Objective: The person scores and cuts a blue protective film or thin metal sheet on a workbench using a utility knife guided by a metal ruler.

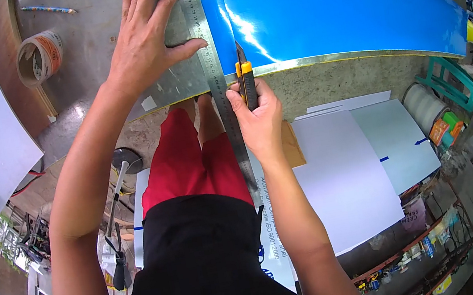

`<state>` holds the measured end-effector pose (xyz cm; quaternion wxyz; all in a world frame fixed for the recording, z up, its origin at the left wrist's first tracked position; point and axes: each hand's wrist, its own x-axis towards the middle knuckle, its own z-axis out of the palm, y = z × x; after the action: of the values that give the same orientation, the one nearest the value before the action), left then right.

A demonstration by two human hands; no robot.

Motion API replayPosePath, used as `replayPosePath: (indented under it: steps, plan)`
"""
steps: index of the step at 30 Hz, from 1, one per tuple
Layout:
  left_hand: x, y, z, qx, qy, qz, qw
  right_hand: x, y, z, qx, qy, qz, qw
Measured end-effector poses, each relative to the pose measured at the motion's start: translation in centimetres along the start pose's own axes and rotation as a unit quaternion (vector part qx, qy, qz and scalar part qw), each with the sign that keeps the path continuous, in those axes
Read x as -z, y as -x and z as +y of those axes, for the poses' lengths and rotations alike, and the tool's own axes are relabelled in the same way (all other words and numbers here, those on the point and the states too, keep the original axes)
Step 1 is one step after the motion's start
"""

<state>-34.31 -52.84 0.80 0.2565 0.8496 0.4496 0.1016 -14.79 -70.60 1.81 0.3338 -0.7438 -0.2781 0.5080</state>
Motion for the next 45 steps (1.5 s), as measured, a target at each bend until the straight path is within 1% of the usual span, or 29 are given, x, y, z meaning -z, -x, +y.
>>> replayPosePath:
  steps: [4, 6, 8, 9, 19, 20, 21, 27, 30, 35, 45]
  plan:
    - [0.1, 0.0, 0.0, 0.0, -0.016, -0.013, 1.0, -0.2, 0.2, -0.5, -0.002, 0.0, 0.007, 1.0]
    - [-0.5, 0.0, -0.1, -0.001, -0.024, -0.016, 1.0, -0.4, 0.2, -0.6, -0.01, 0.042, 0.027, 0.999]
    - [-1.6, 0.0, -0.1, -0.02, -0.007, 0.106, 0.994, -0.7, 0.2, -0.7, -0.008, 0.033, 0.036, 0.999]
    - [-2.0, 0.1, -0.4, -0.021, -0.008, 0.107, 0.994, -0.9, 0.2, -0.7, -0.008, 0.025, 0.046, 0.999]
    - [-0.5, -0.1, 0.1, 0.003, 0.018, 0.061, 0.998, -1.3, 0.4, -1.6, -0.058, 0.049, 0.07, 0.995]
    - [-0.5, -0.1, 0.2, 0.004, 0.022, 0.057, 0.998, -1.3, 0.4, -1.8, -0.034, 0.058, 0.073, 0.995]
    - [-0.5, -0.1, 0.2, 0.006, 0.026, 0.052, 0.998, -1.3, 0.4, -2.0, -0.033, 0.058, 0.073, 0.995]
    - [-0.2, -0.2, 0.2, 0.017, 0.032, 0.032, 0.999, -1.2, 0.5, -2.2, -0.04, 0.053, 0.068, 0.995]
    - [0.0, -0.3, 0.3, 0.025, 0.035, 0.01, 0.999, -1.3, 0.6, -2.6, -0.059, 0.052, 0.068, 0.995]
    - [-0.1, -0.3, 0.2, 0.025, 0.04, 0.003, 0.999, -1.0, 0.7, -2.4, -0.079, 0.073, 0.064, 0.992]
    - [0.0, -0.3, 0.2, 0.026, 0.047, -0.001, 0.999, -1.1, 0.7, -2.9, -0.081, 0.076, 0.066, 0.992]
